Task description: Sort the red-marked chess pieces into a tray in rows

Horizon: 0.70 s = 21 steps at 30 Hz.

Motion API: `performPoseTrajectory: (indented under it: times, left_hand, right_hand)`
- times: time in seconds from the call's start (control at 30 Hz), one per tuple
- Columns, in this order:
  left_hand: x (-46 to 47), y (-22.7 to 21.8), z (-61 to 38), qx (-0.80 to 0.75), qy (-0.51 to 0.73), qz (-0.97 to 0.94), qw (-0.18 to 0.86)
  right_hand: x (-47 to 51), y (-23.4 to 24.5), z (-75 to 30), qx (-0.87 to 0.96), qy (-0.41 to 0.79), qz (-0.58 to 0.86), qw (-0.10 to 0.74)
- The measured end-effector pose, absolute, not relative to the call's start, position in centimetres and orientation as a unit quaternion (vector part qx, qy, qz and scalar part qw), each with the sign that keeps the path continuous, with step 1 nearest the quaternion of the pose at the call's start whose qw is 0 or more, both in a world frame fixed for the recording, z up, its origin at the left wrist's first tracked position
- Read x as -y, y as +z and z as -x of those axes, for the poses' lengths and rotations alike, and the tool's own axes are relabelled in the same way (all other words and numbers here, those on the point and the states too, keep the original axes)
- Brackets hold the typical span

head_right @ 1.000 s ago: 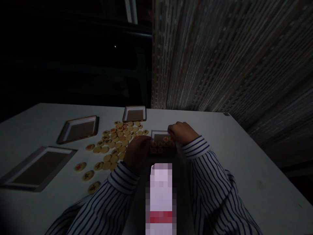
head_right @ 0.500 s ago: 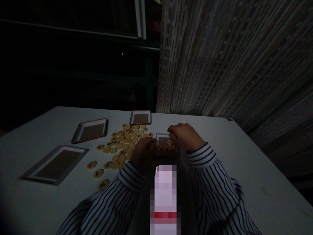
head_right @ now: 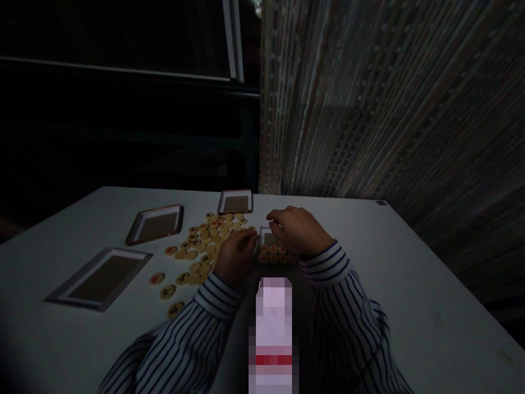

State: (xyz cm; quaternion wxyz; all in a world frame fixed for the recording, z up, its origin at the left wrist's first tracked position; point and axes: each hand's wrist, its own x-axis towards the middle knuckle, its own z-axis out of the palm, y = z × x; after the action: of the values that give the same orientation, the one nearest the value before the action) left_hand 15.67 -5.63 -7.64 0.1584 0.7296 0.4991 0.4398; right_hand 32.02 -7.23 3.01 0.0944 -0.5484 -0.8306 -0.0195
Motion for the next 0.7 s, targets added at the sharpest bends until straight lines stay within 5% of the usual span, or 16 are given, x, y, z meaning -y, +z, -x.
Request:
performPoseTrajectory:
  times: [0.7]
  left_hand:
    - [7.1,-1.4,-9.4,-0.500,0.508,-0.665,0.224]
  right_hand:
    - [7.5,2.4,-31.7,0.838,-0.041,0.522,0.155]
